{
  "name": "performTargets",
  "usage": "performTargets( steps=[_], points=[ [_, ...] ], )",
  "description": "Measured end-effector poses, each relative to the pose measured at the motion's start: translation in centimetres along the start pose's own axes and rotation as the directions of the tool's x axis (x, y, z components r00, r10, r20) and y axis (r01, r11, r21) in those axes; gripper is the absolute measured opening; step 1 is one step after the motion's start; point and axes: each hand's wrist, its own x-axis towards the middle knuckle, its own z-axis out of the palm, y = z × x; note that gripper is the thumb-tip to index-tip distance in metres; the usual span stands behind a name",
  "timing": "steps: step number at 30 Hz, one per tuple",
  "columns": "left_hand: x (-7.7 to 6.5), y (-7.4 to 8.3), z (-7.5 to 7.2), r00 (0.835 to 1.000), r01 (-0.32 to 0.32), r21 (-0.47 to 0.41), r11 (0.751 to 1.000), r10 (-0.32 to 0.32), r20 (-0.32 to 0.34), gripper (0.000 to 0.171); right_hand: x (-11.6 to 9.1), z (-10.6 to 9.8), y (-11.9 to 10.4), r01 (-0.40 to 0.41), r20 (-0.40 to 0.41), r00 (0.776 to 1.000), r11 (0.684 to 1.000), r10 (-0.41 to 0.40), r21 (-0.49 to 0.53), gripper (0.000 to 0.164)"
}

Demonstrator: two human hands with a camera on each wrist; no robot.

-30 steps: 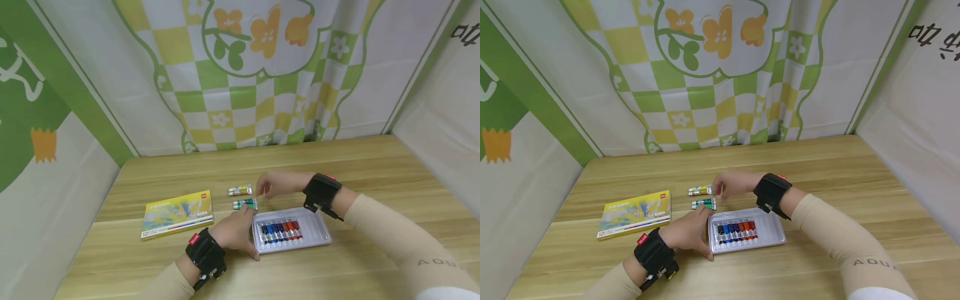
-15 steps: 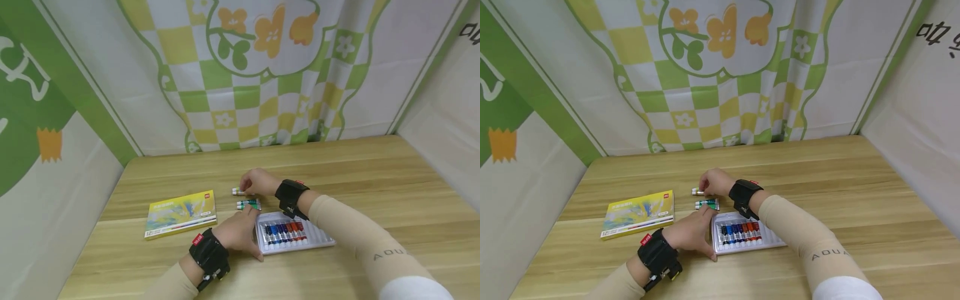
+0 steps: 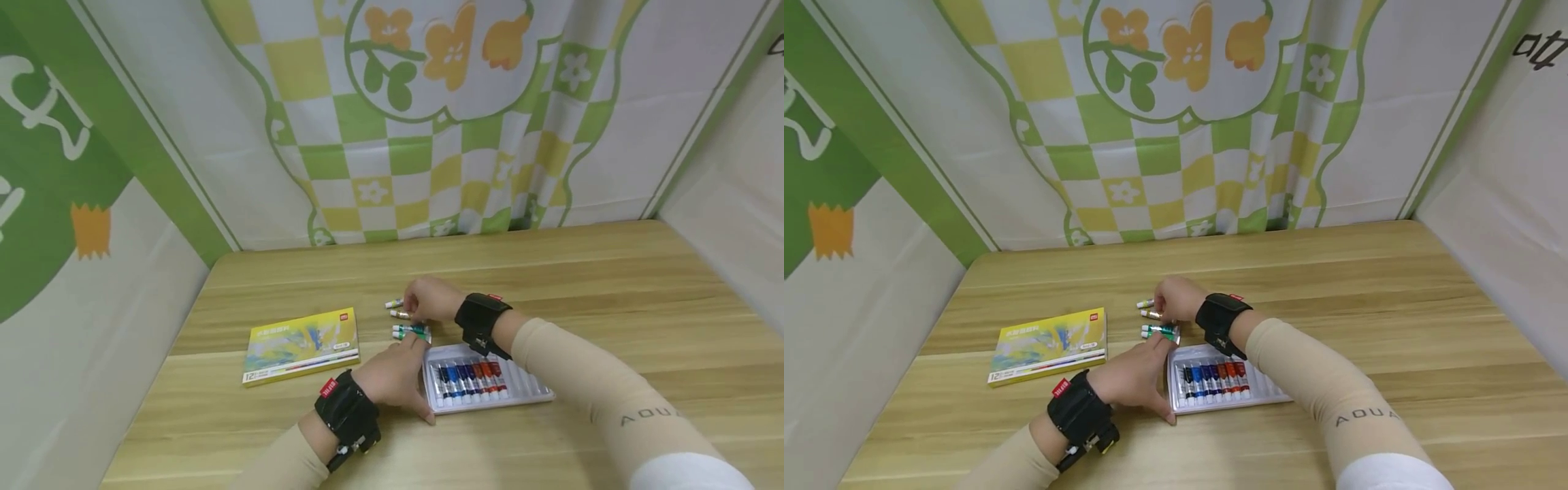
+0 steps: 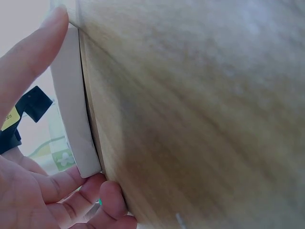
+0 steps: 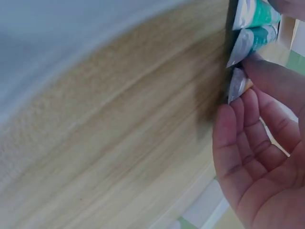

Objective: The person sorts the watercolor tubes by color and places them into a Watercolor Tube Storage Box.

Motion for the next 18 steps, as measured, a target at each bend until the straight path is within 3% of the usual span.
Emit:
performTargets(
  steps=[7,13,15,18],
  points=[
    [0.1,0.1,0.2,1.0,0.002,0.0,1.0,-0.002,0.002,0.11,-0.3,-0.3,0.1,-0.021,0.009,1.0,1.0,0.021,-0.008,0.014],
    [0.1,0.2,0.1,1.0,0.005,-0.003,1.0,-0.005,0.007,0.111,-1.2,-1.7,0.8,0.004,-0.042,0.999,0.988,0.002,0.157,0.009],
    [0.0,0.2,0.0,1.0,0.007,-0.003,1.0,-0.007,0.007,0.112,-1.6,-2.3,1.1,0.004,-0.056,0.998,0.963,0.012,0.268,0.007],
    [-0.1,0.2,-0.1,1.0,0.009,-0.005,1.0,-0.009,0.007,0.112,-2.7,-3.1,1.3,-0.017,-0.047,0.998,0.885,0.045,0.465,0.009]
  ],
)
